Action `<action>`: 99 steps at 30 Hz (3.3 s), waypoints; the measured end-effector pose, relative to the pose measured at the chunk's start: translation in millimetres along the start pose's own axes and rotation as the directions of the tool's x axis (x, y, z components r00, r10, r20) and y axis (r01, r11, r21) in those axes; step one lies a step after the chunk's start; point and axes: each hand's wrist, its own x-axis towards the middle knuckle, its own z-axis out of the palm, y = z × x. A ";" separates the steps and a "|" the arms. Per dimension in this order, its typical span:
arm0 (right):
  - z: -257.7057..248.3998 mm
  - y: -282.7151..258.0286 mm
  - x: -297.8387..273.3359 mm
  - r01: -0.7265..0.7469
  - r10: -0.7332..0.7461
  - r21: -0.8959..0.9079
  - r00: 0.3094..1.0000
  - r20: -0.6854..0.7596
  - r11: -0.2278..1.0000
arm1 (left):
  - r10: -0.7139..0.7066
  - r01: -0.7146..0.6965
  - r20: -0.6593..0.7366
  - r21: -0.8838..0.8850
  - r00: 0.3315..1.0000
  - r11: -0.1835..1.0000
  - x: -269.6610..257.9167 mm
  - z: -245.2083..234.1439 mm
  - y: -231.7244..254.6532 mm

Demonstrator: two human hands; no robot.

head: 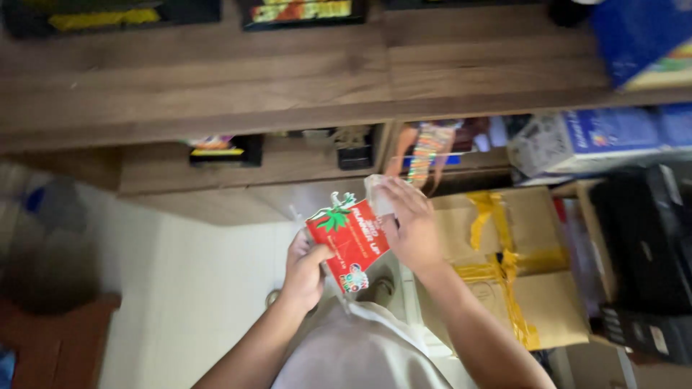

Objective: The person cleans a silver water bottle, a green spray bottle, and a wine bottle with a cloth, placing them on a desk. They then proceed to wipe several trophies and awards on a wooden shelf, including a red certificate and a multi-colored fan-shaped trophy, before returning them to their original positions.

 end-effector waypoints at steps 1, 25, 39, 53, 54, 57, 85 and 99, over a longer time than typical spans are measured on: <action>0.9 -1.0 4.0 0.024 -0.027 -0.080 0.999 -0.038 0.997 | -0.006 0.006 -0.017 0.010 1.000 1.000 -0.7 0.1 -0.3; 132.8 -144.9 5.7 0.204 -0.192 -0.080 0.971 0.144 0.976 | 0.006 -0.003 0.015 -0.184 1.000 0.983 9.7 -120.8 81.5; 155.8 -177.5 -11.5 0.095 -0.085 -0.172 0.994 0.062 0.980 | -0.125 0.165 0.250 -0.147 0.960 0.975 1.1 -135.8 124.2; 78.1 -75.9 -9.2 -0.447 0.498 0.257 0.848 -0.184 0.857 | -0.149 0.166 0.240 -0.055 0.959 0.985 6.7 -114.4 102.8; 75.9 -68.8 -11.9 -0.440 0.491 0.261 0.853 -0.177 0.859 | -0.139 0.156 0.232 -0.057 0.963 0.986 9.3 -110.3 97.8; 69.9 -58.5 -11.5 -0.482 0.588 0.532 0.808 -0.038 0.696 | -0.232 0.241 0.151 -0.040 0.961 0.970 19.8 -93.0 86.6; 85.6 -129.7 -0.2 0.092 -0.107 0.344 0.994 0.024 0.935 | 0.099 -0.022 0.334 -0.227 0.937 0.974 24.3 -115.5 -16.1; 188.1 -104.4 21.2 -0.436 0.586 0.897 0.747 0.313 0.077 | 0.164 -0.132 -0.040 0.418 0.986 0.899 -4.3 -92.2 84.4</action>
